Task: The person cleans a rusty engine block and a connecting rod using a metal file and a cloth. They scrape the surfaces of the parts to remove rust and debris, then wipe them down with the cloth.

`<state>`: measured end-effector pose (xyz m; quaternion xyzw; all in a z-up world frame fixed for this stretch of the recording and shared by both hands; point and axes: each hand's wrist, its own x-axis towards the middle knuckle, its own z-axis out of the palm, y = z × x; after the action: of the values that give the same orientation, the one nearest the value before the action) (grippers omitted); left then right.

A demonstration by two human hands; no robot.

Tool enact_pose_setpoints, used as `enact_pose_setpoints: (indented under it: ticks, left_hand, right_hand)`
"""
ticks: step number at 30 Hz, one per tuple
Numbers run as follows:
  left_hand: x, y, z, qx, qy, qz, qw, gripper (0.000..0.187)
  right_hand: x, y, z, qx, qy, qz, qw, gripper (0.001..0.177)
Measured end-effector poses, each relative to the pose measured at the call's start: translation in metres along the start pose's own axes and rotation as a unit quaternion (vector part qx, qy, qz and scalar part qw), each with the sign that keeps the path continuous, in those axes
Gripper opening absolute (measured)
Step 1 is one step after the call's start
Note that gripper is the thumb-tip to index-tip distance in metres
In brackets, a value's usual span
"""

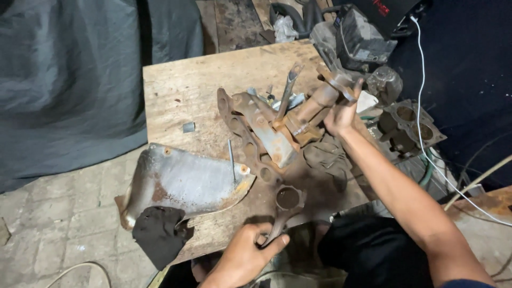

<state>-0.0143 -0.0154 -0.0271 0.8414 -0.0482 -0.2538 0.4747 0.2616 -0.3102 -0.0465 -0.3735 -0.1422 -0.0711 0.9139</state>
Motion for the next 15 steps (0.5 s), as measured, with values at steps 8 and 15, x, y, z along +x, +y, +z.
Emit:
enact_pose_setpoints:
  ticks: [8,15]
  left_hand:
    - [-0.007,0.003,-0.007,0.048,-0.001,0.029,0.998,0.043]
    - [-0.011,0.022,-0.008,0.064,-0.034,0.056,0.996,0.041]
  right_hand:
    - [0.036,0.048,-0.049,-0.127,0.235,-0.195,0.944,0.035]
    - [0.035,0.056,-0.030,-0.233,0.259,-0.229,0.909,0.031]
